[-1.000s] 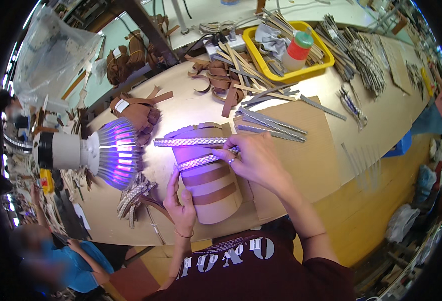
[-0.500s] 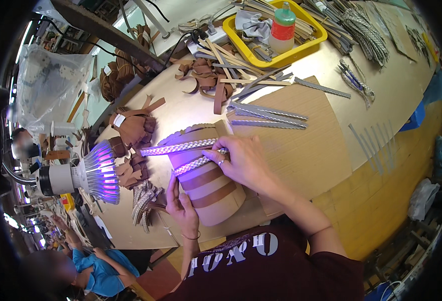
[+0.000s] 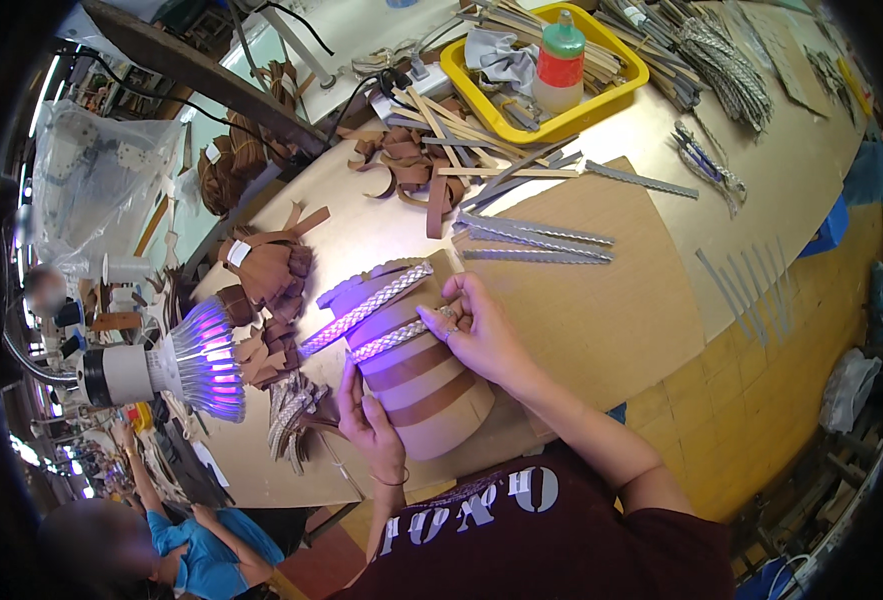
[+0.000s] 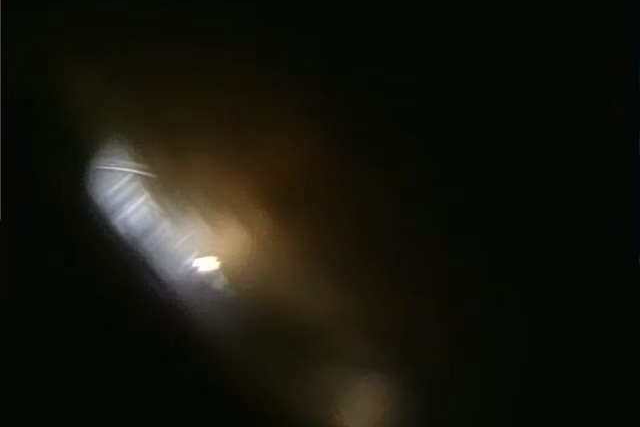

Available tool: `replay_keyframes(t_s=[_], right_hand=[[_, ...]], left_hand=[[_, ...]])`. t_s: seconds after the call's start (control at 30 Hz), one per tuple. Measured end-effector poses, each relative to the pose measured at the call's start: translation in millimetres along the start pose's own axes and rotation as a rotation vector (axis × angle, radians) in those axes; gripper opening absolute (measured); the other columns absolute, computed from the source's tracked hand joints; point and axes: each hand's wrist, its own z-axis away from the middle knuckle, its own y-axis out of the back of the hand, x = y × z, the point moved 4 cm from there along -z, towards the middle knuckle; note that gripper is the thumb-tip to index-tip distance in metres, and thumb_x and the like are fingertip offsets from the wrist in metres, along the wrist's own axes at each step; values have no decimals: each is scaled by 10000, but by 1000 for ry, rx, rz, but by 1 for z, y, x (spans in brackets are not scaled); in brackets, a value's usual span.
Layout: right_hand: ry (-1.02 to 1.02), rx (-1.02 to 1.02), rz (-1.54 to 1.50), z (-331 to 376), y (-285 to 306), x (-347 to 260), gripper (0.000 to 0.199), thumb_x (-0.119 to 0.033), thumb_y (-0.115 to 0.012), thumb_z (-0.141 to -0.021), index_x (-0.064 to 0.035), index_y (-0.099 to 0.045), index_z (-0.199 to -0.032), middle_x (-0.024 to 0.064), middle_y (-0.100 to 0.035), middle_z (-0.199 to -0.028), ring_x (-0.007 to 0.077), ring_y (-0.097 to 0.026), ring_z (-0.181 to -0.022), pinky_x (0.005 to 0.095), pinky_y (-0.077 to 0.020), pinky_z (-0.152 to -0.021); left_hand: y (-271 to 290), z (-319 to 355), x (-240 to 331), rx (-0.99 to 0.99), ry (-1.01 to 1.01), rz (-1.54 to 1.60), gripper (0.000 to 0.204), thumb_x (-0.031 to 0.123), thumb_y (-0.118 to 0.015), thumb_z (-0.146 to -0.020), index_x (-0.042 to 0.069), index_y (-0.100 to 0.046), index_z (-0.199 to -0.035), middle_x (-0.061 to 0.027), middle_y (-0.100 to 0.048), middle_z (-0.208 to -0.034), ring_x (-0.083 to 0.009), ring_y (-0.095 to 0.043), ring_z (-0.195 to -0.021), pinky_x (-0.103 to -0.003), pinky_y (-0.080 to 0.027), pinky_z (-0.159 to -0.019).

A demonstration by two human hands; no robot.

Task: The person repeatedly picks up braided cords and wraps them around a cylindrical cardboard form, stacking them in layers. The person handles the cords by hand, aligning and pressing them into place on the form. The person occasionally adjusts the stack and repositions the form on the workbench.

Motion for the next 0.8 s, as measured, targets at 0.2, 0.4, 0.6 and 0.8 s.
replay_keyframes(t_s=[0.2, 0.4, 0.6, 0.8], right_hand=[[-86, 78, -141, 1, 2, 23, 193, -164, -645, -943, -65, -515, -1045, 4, -503, -687, 65, -428, -603, 238, -381, -556], [98, 63, 119, -3, 5, 39, 148, -170, -610, -961, -53, -568, -1041, 29, -538, -706, 112, -467, -601, 270, -410, -566], [-248, -38, -298, 0, 12, 26, 280, -247, -546, -1008, -39, -578, -1192, 37, -572, -792, 94, -571, -656, 222, -478, -546], [-151, -35, -561, 23, 14, -33, 310, -237, -571, -995, 2, -561, -1192, 48, -588, -884, 114, -609, -668, 223, -533, -586]], left_hand=[[0, -1, -2, 14, -22, -2, 463, 121, -480, -926, -111, -491, -1327, -276, -563, -1318, -344, -519, -1281, -436, -327, -1124], [2, -1, -1, -27, -56, -59, 482, 232, -463, -959, -84, -523, -1318, -259, -590, -1293, -366, -538, -1260, -451, -269, -1153], [17, -13, -5, -65, -95, -77, 470, 276, -443, -1003, -38, -532, -1340, -232, -572, -1332, -335, -525, -1277, -436, -312, -1127], [16, -4, 0, -59, -83, -9, 440, 295, -421, -1030, -19, -591, -1288, -216, -548, -1370, -321, -504, -1295, -397, -356, -1092]])
